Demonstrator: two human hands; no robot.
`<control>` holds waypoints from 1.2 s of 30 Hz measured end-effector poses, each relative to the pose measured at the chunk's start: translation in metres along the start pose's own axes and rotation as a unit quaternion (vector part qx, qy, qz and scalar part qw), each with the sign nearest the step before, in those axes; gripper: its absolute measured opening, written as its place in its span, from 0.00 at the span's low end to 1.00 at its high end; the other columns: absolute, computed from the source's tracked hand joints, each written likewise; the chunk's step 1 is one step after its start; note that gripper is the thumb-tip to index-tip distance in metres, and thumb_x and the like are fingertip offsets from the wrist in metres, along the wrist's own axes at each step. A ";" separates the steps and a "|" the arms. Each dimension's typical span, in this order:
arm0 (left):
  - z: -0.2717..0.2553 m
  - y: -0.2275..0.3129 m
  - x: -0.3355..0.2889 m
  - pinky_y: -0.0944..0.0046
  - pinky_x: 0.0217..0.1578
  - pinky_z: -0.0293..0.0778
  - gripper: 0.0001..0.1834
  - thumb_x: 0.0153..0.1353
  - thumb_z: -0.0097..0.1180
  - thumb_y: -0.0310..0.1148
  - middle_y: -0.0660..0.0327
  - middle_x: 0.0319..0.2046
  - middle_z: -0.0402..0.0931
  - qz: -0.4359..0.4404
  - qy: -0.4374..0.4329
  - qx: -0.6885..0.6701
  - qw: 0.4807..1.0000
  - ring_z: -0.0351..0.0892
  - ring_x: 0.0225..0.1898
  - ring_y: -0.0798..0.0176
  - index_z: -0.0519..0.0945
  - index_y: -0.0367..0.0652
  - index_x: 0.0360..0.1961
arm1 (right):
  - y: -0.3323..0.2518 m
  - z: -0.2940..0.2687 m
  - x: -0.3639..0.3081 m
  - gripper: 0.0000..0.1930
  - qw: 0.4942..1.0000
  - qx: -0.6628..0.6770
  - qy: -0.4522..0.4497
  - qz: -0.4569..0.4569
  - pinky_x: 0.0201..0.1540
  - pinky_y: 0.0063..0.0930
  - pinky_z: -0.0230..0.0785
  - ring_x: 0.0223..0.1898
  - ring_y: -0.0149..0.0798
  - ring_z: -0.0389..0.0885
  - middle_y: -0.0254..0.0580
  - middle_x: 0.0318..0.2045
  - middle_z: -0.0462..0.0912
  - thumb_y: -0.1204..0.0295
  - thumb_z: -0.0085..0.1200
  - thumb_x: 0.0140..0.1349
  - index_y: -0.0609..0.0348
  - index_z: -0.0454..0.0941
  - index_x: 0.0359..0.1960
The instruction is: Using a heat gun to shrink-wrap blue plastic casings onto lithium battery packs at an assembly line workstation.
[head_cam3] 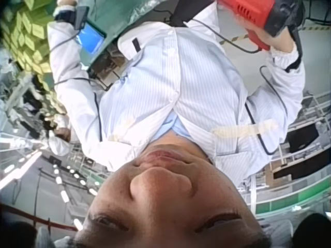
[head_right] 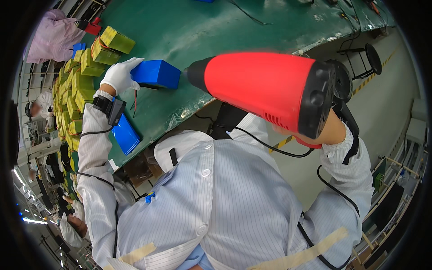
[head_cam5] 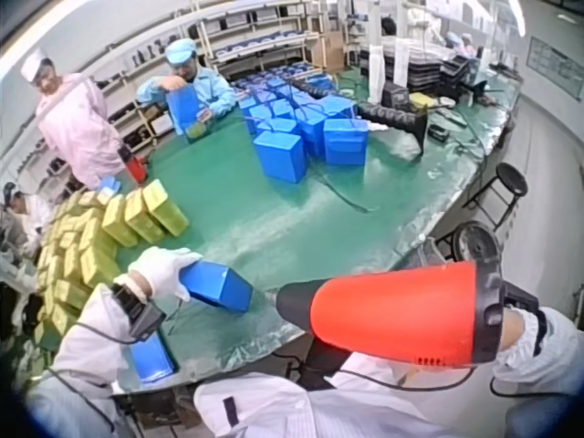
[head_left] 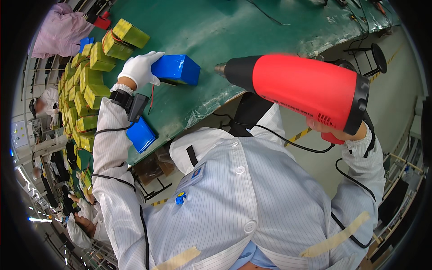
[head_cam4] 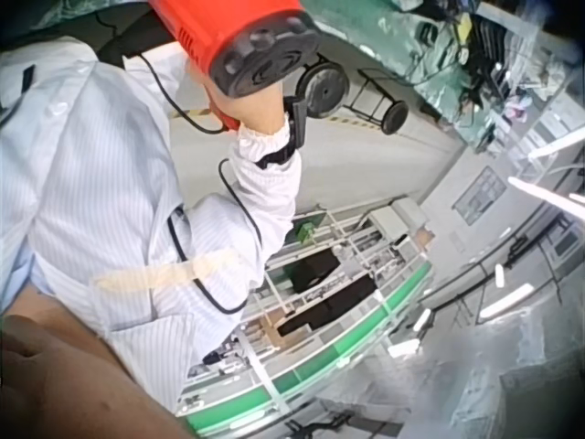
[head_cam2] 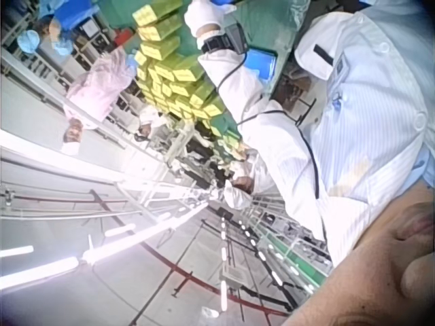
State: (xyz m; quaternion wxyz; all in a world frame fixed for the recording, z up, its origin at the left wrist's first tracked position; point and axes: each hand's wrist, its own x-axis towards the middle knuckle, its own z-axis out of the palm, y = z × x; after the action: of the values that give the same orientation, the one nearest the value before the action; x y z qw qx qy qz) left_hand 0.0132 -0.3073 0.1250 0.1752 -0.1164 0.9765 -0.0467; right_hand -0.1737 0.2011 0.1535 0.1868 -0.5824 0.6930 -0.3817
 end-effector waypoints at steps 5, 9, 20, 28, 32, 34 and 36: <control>0.003 -0.001 -0.001 0.48 0.58 0.78 0.53 0.38 0.82 0.42 0.57 0.65 0.78 0.000 0.002 0.001 1.000 0.82 0.59 0.47 0.73 0.56 0.71 | -0.023 -0.004 -0.007 0.19 0.967 0.157 -0.004 0.199 0.48 0.35 0.79 0.43 0.43 0.86 0.40 0.44 0.88 0.73 0.73 0.57 0.58 0.86 0.51; 0.003 -0.002 -0.001 0.49 0.58 0.78 0.54 0.38 0.82 0.42 0.57 0.67 0.76 0.000 -0.002 -0.004 1.000 0.81 0.59 0.46 0.72 0.57 0.71 | -0.028 -0.005 -0.015 0.21 0.951 0.203 0.005 0.235 0.47 0.35 0.79 0.42 0.39 0.85 0.38 0.43 0.87 0.74 0.73 0.57 0.59 0.84 0.53; 0.037 -0.010 -0.012 0.49 0.62 0.77 0.55 0.45 0.78 0.34 0.52 0.75 0.64 -0.016 0.080 -0.162 0.983 0.77 0.63 0.40 0.65 0.60 0.77 | -0.014 0.021 -0.033 0.23 0.884 0.394 0.091 0.236 0.36 0.34 0.76 0.31 0.38 0.83 0.43 0.33 0.85 0.73 0.68 0.58 0.64 0.79 0.56; 0.037 0.023 -0.018 0.38 0.71 0.60 0.50 0.52 0.73 0.44 0.55 0.76 0.63 -0.084 0.154 0.010 0.984 0.60 0.77 0.48 0.65 0.55 0.77 | 0.011 0.016 -0.021 0.23 0.969 0.188 0.037 0.158 0.50 0.37 0.76 0.46 0.42 0.84 0.38 0.46 0.86 0.73 0.73 0.56 0.58 0.83 0.54; 0.082 0.058 -0.041 0.34 0.69 0.58 0.49 0.51 0.74 0.46 0.56 0.75 0.64 -0.128 0.223 0.006 0.966 0.60 0.76 0.49 0.68 0.52 0.75 | 0.010 0.045 -0.042 0.26 0.973 0.198 -0.007 0.116 0.54 0.38 0.76 0.52 0.43 0.83 0.39 0.52 0.85 0.73 0.73 0.54 0.55 0.83 0.56; 0.088 0.072 -0.039 0.36 0.71 0.58 0.51 0.52 0.74 0.44 0.57 0.76 0.63 -0.168 0.257 -0.001 0.952 0.60 0.77 0.50 0.64 0.52 0.77 | 0.008 0.055 -0.044 0.26 0.988 0.138 0.000 0.074 0.55 0.39 0.76 0.53 0.43 0.83 0.39 0.53 0.84 0.73 0.73 0.54 0.54 0.83 0.57; 0.094 0.084 -0.036 0.35 0.71 0.57 0.52 0.51 0.74 0.44 0.56 0.77 0.62 -0.178 0.274 -0.001 0.945 0.59 0.77 0.50 0.63 0.50 0.77 | 0.012 0.062 -0.043 0.26 0.996 0.085 0.001 0.037 0.56 0.39 0.75 0.53 0.43 0.82 0.39 0.54 0.84 0.72 0.73 0.54 0.54 0.82 0.57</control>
State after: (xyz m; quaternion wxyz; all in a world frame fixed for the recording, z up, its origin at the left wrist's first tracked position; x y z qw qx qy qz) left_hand 0.0614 -0.2215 0.0376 -0.1102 -0.2717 0.9501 -0.1063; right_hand -0.1270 0.2232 0.0969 0.2489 -0.5378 0.6798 -0.4322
